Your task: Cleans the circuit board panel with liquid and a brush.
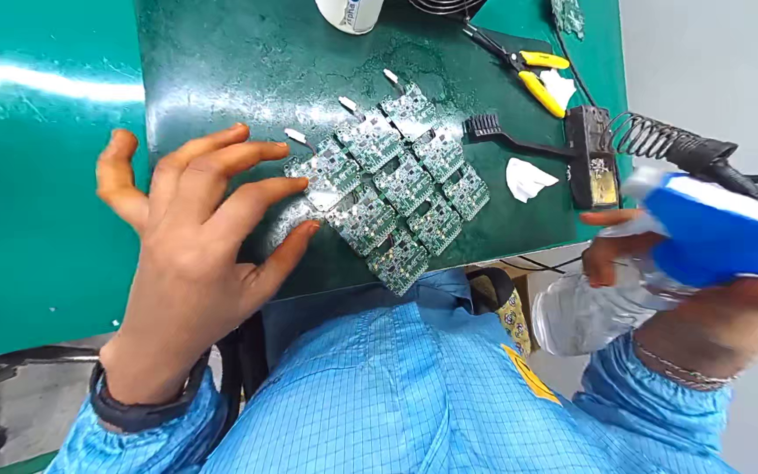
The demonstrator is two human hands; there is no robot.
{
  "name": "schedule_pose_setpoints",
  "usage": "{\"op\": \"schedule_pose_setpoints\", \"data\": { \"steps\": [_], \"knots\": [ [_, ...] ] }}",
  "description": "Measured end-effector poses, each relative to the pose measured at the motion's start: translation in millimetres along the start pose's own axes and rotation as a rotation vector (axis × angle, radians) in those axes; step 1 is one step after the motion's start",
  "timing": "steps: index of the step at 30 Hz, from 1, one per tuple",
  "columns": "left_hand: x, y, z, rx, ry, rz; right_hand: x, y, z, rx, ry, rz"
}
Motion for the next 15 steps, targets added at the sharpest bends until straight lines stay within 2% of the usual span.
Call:
{"op": "schedule_pose_setpoints", "data": {
  "steps": [5, 9, 15],
  "knots": [
    [2, 4, 0, -0.003, -0.010, 0.041, 13, 4, -26, -0.121, 0.161, 0.112],
    [2, 5, -1, 0.030, -0.033, 0.038, 19, 7, -35, -0.145, 0.194, 0.138],
    [1, 5, -3, 0.056, -0.026, -0.006, 16, 6, -37, -0.219, 0.185, 0.085]
  ]
}}
Point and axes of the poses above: each hand's wrist, its own x-axis towards the middle knuckle, its own y-axis out of the palm, z = x × y, the point moved 1 cm from there along x, towards the middle knuckle, and after that the axes turned 9 degrees about y, right-handed, at the moved point
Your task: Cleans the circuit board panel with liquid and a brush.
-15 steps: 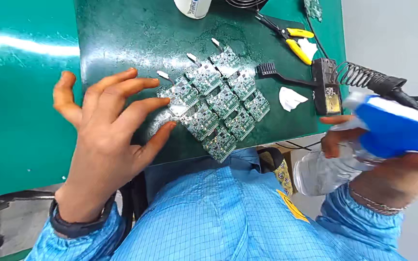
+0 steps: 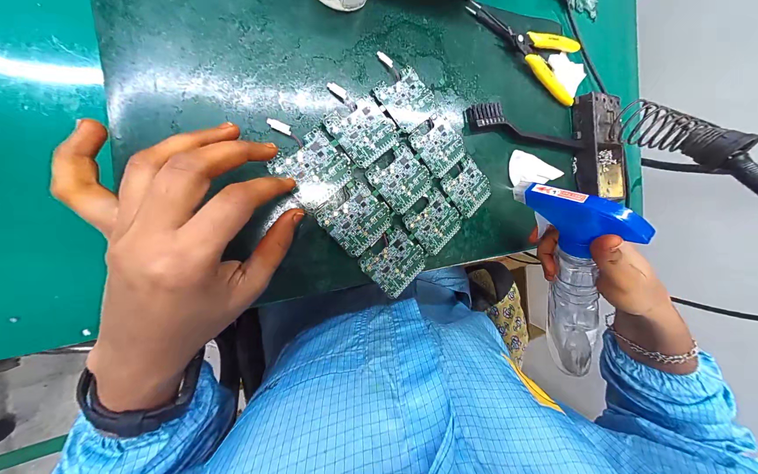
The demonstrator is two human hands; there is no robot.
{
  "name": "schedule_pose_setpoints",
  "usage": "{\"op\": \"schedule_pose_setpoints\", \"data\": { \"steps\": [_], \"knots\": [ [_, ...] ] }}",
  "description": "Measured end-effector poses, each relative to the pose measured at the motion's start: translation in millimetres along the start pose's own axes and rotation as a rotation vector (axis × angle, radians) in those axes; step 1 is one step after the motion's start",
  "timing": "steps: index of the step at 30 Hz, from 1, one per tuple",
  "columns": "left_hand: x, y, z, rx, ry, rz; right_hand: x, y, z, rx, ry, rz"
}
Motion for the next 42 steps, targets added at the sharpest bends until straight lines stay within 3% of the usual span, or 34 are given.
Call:
{"op": "schedule_pose_setpoints", "data": {
  "steps": [17, 33, 42],
  "knots": [
    [0, 0, -1, -0.004, 0.031, -0.008, 14, 12, 26, -0.082, -0.094, 0.110],
    [0, 1, -1, -0.021, 0.043, 0.022, 43, 16, 60, -0.189, -0.201, 0.101],
    [0, 2, -1, -0.025, 0.041, 0.016, 40, 4, 58, -0.216, -0.153, 0.037]
  ]
}}
Point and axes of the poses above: each hand's wrist, its own x-axis towards the middle knuckle, its own y-axis out of the palm, z = x × y, the point moved 1 cm from there along x, towards the middle knuckle, and after that the axes turned 9 degrees about y, right-handed, at the moved point
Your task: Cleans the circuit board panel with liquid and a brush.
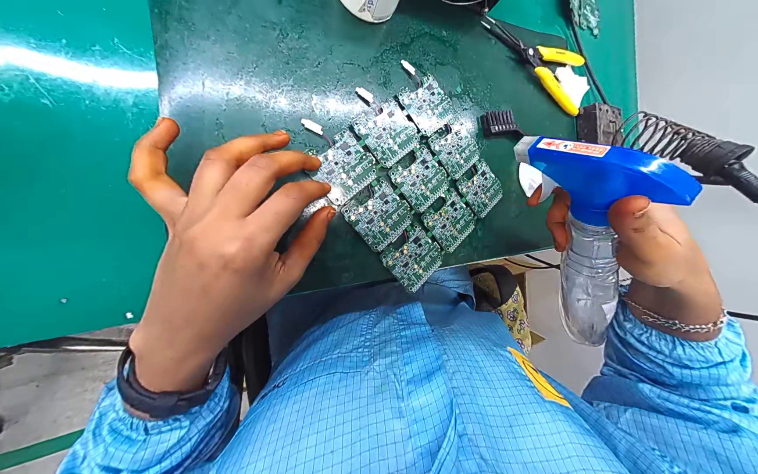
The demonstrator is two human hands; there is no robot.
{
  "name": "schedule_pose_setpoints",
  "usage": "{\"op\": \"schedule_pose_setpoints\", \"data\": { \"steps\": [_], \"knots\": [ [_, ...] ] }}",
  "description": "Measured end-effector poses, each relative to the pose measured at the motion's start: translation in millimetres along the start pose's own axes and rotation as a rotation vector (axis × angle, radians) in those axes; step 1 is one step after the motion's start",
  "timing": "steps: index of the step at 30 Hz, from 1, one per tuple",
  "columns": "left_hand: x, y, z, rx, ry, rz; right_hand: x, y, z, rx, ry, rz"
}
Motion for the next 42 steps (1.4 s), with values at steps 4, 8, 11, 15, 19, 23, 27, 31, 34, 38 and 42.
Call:
{"op": "schedule_pose_setpoints", "data": {
  "steps": [4, 8, 11, 15, 19, 23, 27, 31, 34, 38, 42],
  "knots": [
    [0, 0, 0, 0.002, 0.001, 0.002, -6, -7, -12, -0.003, 0.045, -0.021],
    [1, 0, 0, 0.005, 0.004, 0.006, -10, -8, -10, 0.018, 0.066, -0.037],
    [1, 0, 0, 0.002, 0.007, 0.012, -6, -2, 1, -0.002, 0.018, -0.015],
    [1, 1, 0, -0.002, 0.008, 0.006, 6, 17, 17, -0.082, -0.128, 0.064],
    [1, 0, 0, -0.003, 0.012, 0.005, 15, 36, 27, -0.076, -0.203, 0.140],
    [2, 0, 1, -0.018, 0.008, -0.003, 18, 40, 25, -0.092, -0.205, 0.163],
    [2, 0, 1, -0.023, 0.012, 0.006, 10, 33, 20, -0.075, -0.190, 0.109],
    [2, 0, 1, -0.013, 0.014, 0.010, 2, 23, 12, -0.058, -0.148, 0.067],
    [2, 0, 1, -0.008, 0.014, 0.009, -6, 18, 4, -0.074, -0.108, 0.066],
    [3, 0, 1, -0.005, 0.022, 0.015, -13, 17, 0, -0.048, -0.062, 0.074],
    [3, -1, 1, 0.009, -0.009, -0.020, -9, 27, 13, -0.016, -0.124, 0.136]
  ]
}}
Point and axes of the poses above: each hand's wrist, its own x-axis towards the middle knuckle, its own y-axis out of the palm, z = x × y, the point moved 1 cm from there along x, towards the middle knuckle, and after that the axes turned 9 degrees about y, right-handed, at the moved point
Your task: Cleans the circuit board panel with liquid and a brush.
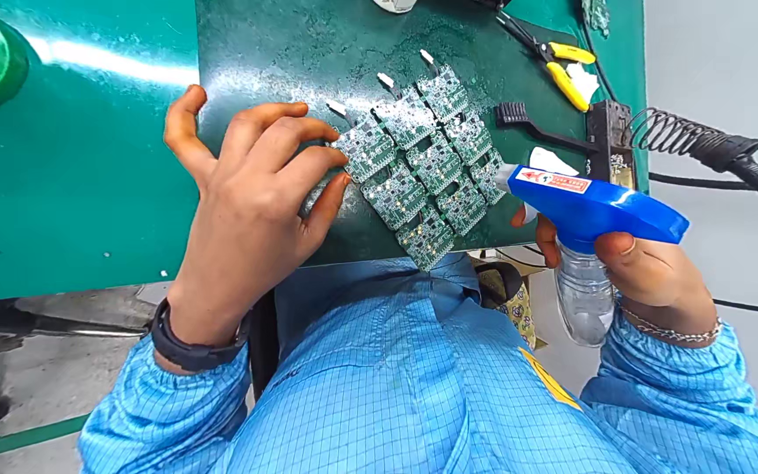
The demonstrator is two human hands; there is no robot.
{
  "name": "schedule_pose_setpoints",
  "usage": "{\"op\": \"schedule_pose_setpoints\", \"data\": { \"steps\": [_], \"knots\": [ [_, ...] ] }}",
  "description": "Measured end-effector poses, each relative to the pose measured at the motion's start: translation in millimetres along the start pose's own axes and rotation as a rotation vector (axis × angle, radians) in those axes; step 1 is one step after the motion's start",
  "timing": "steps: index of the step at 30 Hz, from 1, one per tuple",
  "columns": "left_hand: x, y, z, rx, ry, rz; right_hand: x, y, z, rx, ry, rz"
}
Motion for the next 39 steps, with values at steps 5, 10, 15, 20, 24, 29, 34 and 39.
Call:
{"op": "schedule_pose_setpoints", "data": {
  "steps": [5, 10, 15, 20, 24, 29, 34, 39],
  "knots": [
    [-1, -7, 0, 0.066, -0.167, -0.113, 25, 25, 23, -0.041, -0.105, 0.103],
    [-1, -8, 0, 0.086, -0.224, -0.172, 40, 34, 35, -0.079, -0.155, 0.158],
    [0, -9, 0, 0.051, -0.219, -0.170, 32, 25, 26, -0.001, -0.117, 0.124],
    [1, -9, 0, 0.029, -0.197, -0.186, 15, 14, 15, -0.057, -0.036, 0.123],
    [1, -9, 0, 0.020, -0.192, -0.194, 12, 3, 17, -0.084, -0.012, 0.140],
    [1, -10, 0, 0.012, -0.203, -0.192, 32, -6, 40, -0.010, -0.014, 0.162],
    [0, -11, 1, 0.018, -0.217, -0.270, 71, 1, 69, 0.048, -0.048, 0.252],
    [0, -12, 1, 0.028, -0.235, -0.336, 98, 14, 79, -0.171, -0.064, 0.267]
  ]
}}
Point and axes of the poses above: each hand's wrist, its own x-axis towards the middle knuckle, its own y-axis out of the palm, z = x × y, the point moved 1 cm from there along x, towards the middle knuckle, and after that the axes turned 9 degrees about y, right-handed, at the moved point
